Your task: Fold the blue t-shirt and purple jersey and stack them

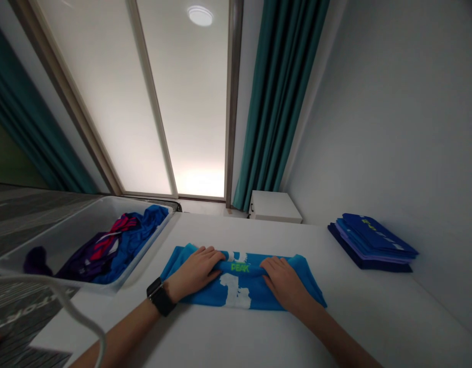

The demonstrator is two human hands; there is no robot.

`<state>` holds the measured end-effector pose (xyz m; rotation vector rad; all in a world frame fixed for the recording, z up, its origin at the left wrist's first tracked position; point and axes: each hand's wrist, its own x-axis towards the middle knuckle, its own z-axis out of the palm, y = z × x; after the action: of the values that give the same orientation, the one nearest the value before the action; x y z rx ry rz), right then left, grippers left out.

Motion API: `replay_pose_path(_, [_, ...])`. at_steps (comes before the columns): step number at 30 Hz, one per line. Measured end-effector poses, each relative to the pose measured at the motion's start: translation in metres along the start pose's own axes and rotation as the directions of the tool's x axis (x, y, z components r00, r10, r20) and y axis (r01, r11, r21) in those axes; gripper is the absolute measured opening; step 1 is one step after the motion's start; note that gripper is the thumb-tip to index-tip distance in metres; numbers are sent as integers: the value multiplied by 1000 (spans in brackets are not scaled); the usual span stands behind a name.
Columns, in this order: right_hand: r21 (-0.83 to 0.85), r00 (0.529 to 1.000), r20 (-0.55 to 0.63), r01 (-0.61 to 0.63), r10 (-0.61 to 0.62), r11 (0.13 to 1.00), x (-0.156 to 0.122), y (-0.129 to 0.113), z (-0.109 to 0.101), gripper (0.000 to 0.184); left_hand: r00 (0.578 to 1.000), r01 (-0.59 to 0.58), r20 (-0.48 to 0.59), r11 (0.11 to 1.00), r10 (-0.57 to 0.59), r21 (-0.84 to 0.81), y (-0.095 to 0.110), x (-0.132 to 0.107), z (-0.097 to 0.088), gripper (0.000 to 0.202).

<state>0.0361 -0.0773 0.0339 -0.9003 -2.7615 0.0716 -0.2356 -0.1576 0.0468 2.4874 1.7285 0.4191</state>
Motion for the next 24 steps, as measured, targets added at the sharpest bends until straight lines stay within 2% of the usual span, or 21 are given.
replay_pose_path(2, [126, 998, 32, -55, 51, 991, 2, 5, -3, 20, 1000, 21, 10, 999, -20, -33, -4, 4, -5, 20])
replay_pose_path(5, [311, 987, 104, -151, 124, 938, 10, 13, -12, 17, 993, 112, 43, 990, -109, -88, -10, 11, -12, 23])
replay_pose_path(9, [472, 978, 150, -200, 145, 859, 23, 23, -23, 17, 981, 192, 60, 974, -186, -120, -19, 20, -15, 26])
replay_pose_path(13, [408, 964, 167, -257, 205, 876, 33, 34, -25, 22, 972, 226, 72, 974, -224, -28, -30, 22, -15, 31])
replay_pose_path(16, [387, 949, 231, -293, 216, 874, 34, 42, -22, 27, 962, 251, 125, 967, -243, -49, -39, 21, -20, 32])
replay_pose_path(20, [334, 950, 263, -252, 167, 908, 27, 49, -23, 27, 956, 252, 191, 958, -224, -139, -44, 19, -31, 31])
replay_pose_path(24, [361, 951, 273, -241, 145, 901, 22, 53, -30, 19, 961, 246, 156, 963, -227, -114, -48, 13, -36, 35])
